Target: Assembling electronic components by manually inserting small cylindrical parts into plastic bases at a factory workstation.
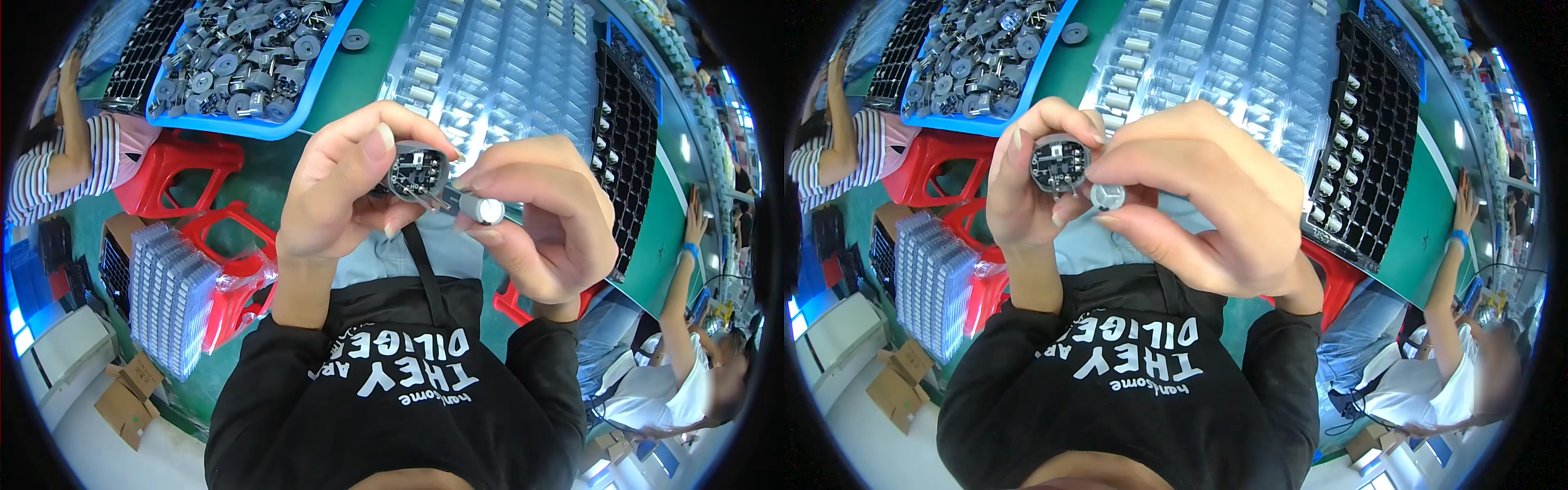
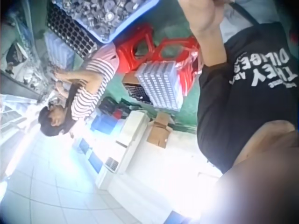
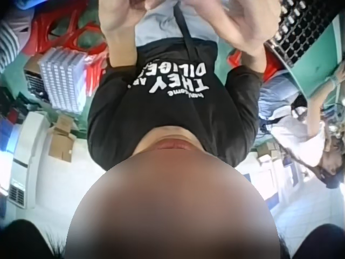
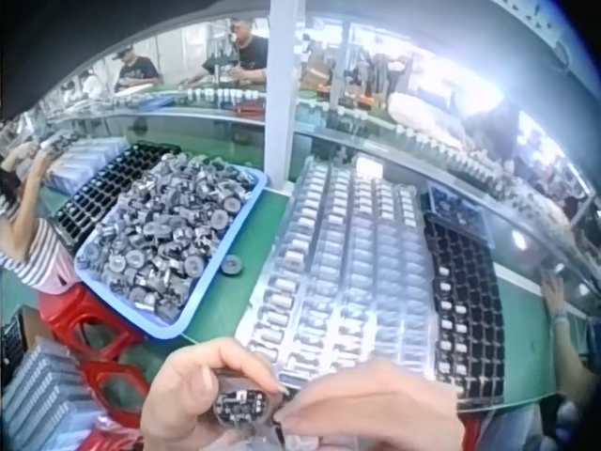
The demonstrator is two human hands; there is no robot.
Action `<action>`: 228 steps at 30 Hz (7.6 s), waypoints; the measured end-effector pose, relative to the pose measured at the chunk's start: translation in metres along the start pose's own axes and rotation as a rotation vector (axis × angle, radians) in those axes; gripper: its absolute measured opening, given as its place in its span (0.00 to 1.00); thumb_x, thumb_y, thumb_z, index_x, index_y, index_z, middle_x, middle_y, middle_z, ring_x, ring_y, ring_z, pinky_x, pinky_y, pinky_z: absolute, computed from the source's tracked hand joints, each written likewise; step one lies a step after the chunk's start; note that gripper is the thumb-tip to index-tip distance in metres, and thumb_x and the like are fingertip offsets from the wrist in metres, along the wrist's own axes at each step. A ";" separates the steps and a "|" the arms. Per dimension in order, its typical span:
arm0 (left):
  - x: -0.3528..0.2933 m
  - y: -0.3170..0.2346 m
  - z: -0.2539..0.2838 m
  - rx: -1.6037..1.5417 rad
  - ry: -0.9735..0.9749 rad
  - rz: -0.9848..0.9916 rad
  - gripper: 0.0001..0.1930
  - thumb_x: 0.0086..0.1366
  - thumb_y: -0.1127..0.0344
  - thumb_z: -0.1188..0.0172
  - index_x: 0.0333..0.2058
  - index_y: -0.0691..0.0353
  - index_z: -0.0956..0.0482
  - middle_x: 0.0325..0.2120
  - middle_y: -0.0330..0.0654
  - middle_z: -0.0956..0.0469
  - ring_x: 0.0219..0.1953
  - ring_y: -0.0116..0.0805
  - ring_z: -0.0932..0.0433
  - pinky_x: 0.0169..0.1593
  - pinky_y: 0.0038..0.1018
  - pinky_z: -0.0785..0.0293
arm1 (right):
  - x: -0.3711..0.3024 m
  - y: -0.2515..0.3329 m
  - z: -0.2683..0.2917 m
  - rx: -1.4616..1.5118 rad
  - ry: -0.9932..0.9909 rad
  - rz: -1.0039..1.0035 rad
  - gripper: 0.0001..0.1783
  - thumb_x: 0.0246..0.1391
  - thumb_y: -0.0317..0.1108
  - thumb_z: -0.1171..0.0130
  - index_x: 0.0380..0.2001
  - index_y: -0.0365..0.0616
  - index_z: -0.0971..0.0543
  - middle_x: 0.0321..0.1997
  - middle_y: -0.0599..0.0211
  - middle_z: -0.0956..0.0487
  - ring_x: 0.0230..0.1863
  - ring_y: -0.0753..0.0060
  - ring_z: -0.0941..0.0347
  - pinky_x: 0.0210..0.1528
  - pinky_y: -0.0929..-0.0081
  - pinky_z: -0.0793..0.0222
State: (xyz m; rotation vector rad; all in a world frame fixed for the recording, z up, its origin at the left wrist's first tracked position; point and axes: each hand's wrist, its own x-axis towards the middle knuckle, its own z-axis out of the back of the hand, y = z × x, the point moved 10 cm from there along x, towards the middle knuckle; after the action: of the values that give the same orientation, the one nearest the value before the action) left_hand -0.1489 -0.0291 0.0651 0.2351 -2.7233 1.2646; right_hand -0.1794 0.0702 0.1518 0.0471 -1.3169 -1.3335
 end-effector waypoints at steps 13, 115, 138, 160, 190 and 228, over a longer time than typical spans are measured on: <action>0.002 -0.006 -0.004 0.064 0.056 -0.101 0.24 0.67 0.52 0.51 0.41 0.74 0.29 0.26 0.46 0.24 0.16 0.20 0.33 0.18 0.14 0.41 | -0.002 -0.015 0.005 0.187 -0.059 -0.068 0.16 0.45 0.14 0.42 0.39 0.29 0.33 0.37 0.43 0.27 0.30 0.62 0.23 0.31 0.72 0.21; 0.032 0.027 -0.049 0.026 0.051 0.003 0.16 0.61 0.66 0.41 0.44 0.69 0.30 0.33 0.42 0.27 0.21 0.19 0.31 0.23 0.15 0.37 | -0.015 0.074 0.055 -0.569 -0.212 -0.055 0.14 0.24 0.20 0.36 0.22 0.36 0.28 0.33 0.45 0.20 0.20 0.65 0.29 0.19 0.76 0.34; 0.018 -0.029 -0.045 -0.231 0.034 -0.104 0.31 0.69 0.44 0.64 0.39 0.76 0.34 0.24 0.44 0.37 0.12 0.16 0.48 0.10 0.11 0.58 | 0.000 0.108 0.034 -0.475 -0.400 0.282 0.16 0.48 0.21 0.42 0.41 0.32 0.32 0.41 0.40 0.29 0.27 0.56 0.21 0.25 0.74 0.22; 0.010 -0.052 0.009 -0.628 0.107 -0.218 0.28 0.70 0.45 0.64 0.40 0.71 0.36 0.20 0.38 0.40 0.17 0.18 0.46 0.13 0.14 0.56 | -0.029 -0.002 0.029 0.026 -0.687 0.004 0.14 0.46 0.15 0.46 0.38 0.35 0.25 0.47 0.49 0.32 0.32 0.65 0.26 0.31 0.77 0.26; 0.021 -0.016 -0.020 -0.109 0.116 -0.029 0.31 0.69 0.44 0.63 0.39 0.75 0.33 0.16 0.43 0.31 0.10 0.18 0.41 0.13 0.14 0.46 | -0.040 -0.007 0.050 -0.008 -0.779 0.024 0.14 0.45 0.14 0.43 0.39 0.30 0.26 0.46 0.47 0.32 0.35 0.56 0.22 0.34 0.70 0.20; 0.001 -0.020 -0.023 0.126 0.101 -0.033 0.30 0.67 0.43 0.56 0.39 0.74 0.30 0.18 0.43 0.28 0.12 0.16 0.37 0.13 0.12 0.46 | -0.020 0.062 0.007 -0.009 -0.407 0.454 0.07 0.40 0.27 0.37 0.27 0.39 0.19 0.32 0.50 0.19 0.16 0.72 0.29 0.14 0.82 0.40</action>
State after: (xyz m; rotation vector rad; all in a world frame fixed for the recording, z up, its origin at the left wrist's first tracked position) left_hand -0.1449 -0.0242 0.0948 0.2217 -2.5483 1.4011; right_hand -0.1376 0.1094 0.1829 -0.5256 -1.5445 -0.9842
